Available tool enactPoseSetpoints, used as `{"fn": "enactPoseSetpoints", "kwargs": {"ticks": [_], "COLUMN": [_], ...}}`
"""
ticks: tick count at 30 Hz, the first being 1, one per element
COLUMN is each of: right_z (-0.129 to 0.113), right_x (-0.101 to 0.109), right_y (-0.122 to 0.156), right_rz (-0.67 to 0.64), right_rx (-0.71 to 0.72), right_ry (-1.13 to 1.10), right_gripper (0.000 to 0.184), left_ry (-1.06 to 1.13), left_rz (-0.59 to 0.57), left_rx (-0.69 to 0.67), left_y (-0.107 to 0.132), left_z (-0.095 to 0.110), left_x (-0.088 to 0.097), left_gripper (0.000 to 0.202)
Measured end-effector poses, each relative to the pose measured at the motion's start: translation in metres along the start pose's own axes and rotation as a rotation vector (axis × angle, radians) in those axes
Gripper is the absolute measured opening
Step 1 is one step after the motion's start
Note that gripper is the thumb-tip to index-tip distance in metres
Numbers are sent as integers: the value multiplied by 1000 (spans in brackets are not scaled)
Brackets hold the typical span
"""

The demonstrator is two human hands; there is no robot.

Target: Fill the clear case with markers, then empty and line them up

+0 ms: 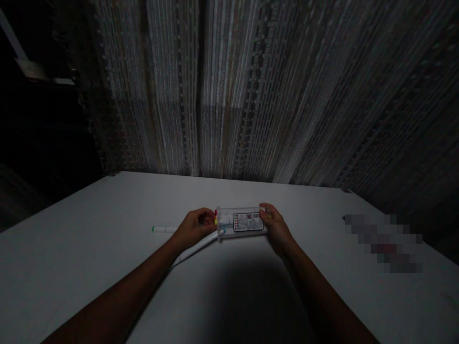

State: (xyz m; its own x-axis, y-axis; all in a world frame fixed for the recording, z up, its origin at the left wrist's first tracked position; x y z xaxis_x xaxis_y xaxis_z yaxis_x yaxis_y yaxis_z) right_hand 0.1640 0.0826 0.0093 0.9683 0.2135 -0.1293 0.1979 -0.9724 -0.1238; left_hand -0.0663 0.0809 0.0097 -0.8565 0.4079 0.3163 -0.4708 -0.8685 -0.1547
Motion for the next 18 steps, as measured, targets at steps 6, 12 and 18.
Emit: {"fn": "enactPoseSetpoints", "kwargs": {"ticks": [6, 12, 18], "right_z": [0, -17, -59], "right_x": [4, -14, -29], "right_y": [-1, 2, 0], "right_rz": [70, -27, -68], "right_rx": [24, -74, -51], "right_ry": [126, 227, 544], "right_gripper": [45, 50, 37], "left_ry": [71, 359, 203], "left_rz": [37, 0, -138], "left_rx": [-54, -53, -149], "left_y": [0, -4, -6], "left_z": [3, -8, -5], "left_x": [0, 2, 1], "left_gripper": [25, 44, 38]}}
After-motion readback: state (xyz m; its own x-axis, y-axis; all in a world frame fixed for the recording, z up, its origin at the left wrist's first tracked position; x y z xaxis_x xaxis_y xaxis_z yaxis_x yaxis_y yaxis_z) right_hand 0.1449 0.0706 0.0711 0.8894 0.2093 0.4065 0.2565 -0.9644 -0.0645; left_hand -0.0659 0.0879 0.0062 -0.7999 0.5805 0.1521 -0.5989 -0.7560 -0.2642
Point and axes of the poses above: each hand's wrist, its own y-axis away from the middle knuckle, its own x-axis out of the back of the hand, z = x × y, the point moved 4 cm from there along -y, towards the middle knuckle, and after that the axes turned 15 degrees about -z, right-handed, at the moved point
